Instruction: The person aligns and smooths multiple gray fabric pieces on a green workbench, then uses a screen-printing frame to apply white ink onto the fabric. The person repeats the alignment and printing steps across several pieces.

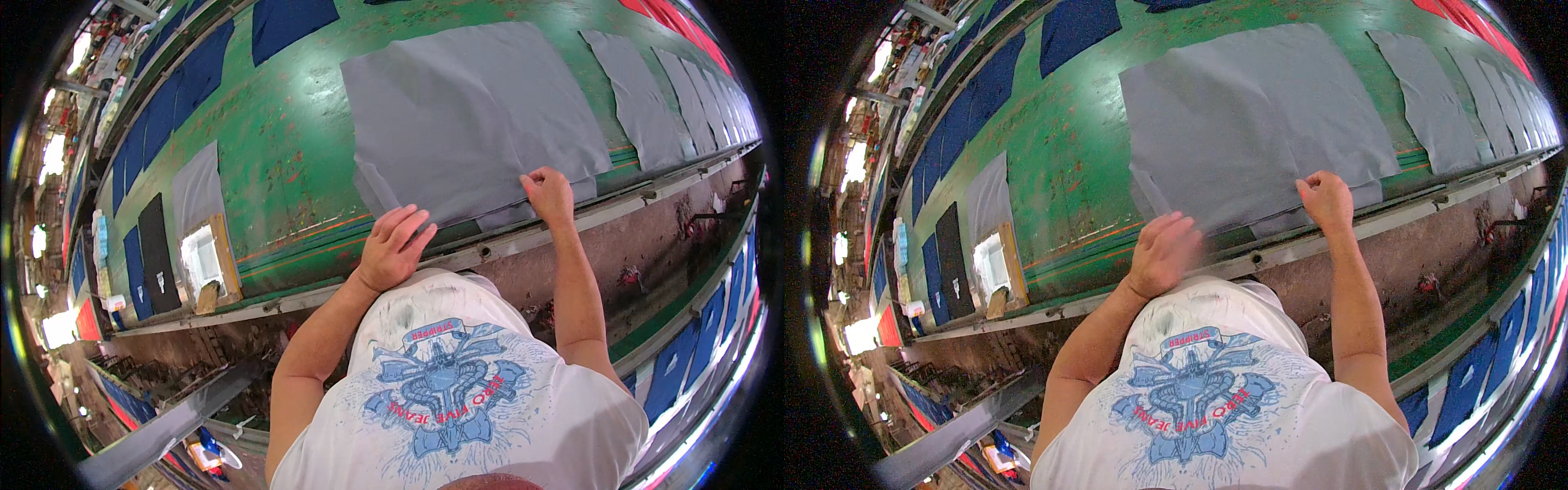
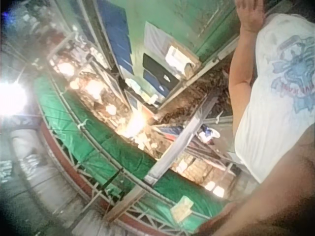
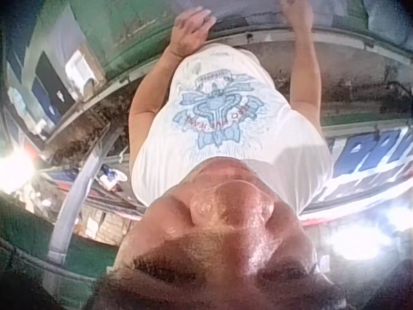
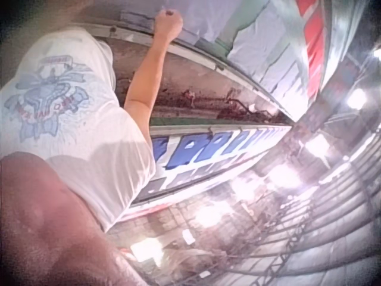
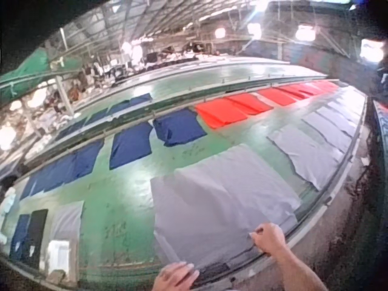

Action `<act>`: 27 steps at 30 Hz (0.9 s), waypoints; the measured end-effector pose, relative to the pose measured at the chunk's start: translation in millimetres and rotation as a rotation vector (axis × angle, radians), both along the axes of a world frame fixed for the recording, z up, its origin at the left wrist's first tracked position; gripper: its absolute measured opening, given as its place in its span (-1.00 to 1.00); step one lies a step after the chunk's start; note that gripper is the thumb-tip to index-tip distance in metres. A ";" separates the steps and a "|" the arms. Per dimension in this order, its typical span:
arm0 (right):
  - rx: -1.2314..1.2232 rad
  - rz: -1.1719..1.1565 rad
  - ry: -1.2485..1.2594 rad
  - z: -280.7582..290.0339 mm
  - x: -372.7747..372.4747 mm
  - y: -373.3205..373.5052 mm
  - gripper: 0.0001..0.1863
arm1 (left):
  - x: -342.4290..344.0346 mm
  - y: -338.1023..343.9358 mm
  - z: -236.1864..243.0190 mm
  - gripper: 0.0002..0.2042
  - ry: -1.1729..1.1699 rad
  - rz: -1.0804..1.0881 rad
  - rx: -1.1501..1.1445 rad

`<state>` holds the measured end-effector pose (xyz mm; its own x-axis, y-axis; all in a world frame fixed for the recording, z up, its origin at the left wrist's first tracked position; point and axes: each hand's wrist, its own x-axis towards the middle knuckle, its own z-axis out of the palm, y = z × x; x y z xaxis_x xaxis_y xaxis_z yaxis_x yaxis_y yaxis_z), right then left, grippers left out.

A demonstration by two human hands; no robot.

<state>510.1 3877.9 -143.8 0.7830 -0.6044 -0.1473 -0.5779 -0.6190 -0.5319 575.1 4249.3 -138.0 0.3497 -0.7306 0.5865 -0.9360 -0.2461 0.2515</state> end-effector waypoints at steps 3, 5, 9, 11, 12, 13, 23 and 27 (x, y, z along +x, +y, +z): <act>0.024 0.006 0.098 2.3 0.9 1.7 -0.71 | 7.3 -23.7 -1.9 -0.42 0.093 -0.123 0.152; 0.043 0.060 0.079 3.4 2.4 0.4 -0.71 | 8.7 -42.7 -3.9 -0.38 0.154 -0.144 0.321; 0.407 0.029 -0.154 5.9 9.2 0.6 -0.72 | 5.3 -54.9 2.7 -0.35 0.197 0.167 0.491; 0.753 -0.050 -0.286 11.6 17.4 5.9 -0.76 | 1.9 -51.1 6.5 -0.37 0.344 0.307 0.511; 0.918 -0.072 -0.366 16.4 23.0 10.9 -0.78 | 1.1 -47.7 7.0 -0.39 0.361 0.334 0.544; 1.082 -0.109 -0.438 23.1 30.7 16.9 -0.81 | 1.1 -43.1 6.1 -0.41 0.360 0.364 0.556; 1.185 0.293 -0.869 146.9 126.1 69.7 -0.87 | 55.0 79.5 46.0 -0.67 0.196 0.575 -0.145; 1.264 0.521 -1.041 193.5 146.2 62.8 -0.81 | 71.7 128.3 134.6 -0.63 0.474 0.524 -0.562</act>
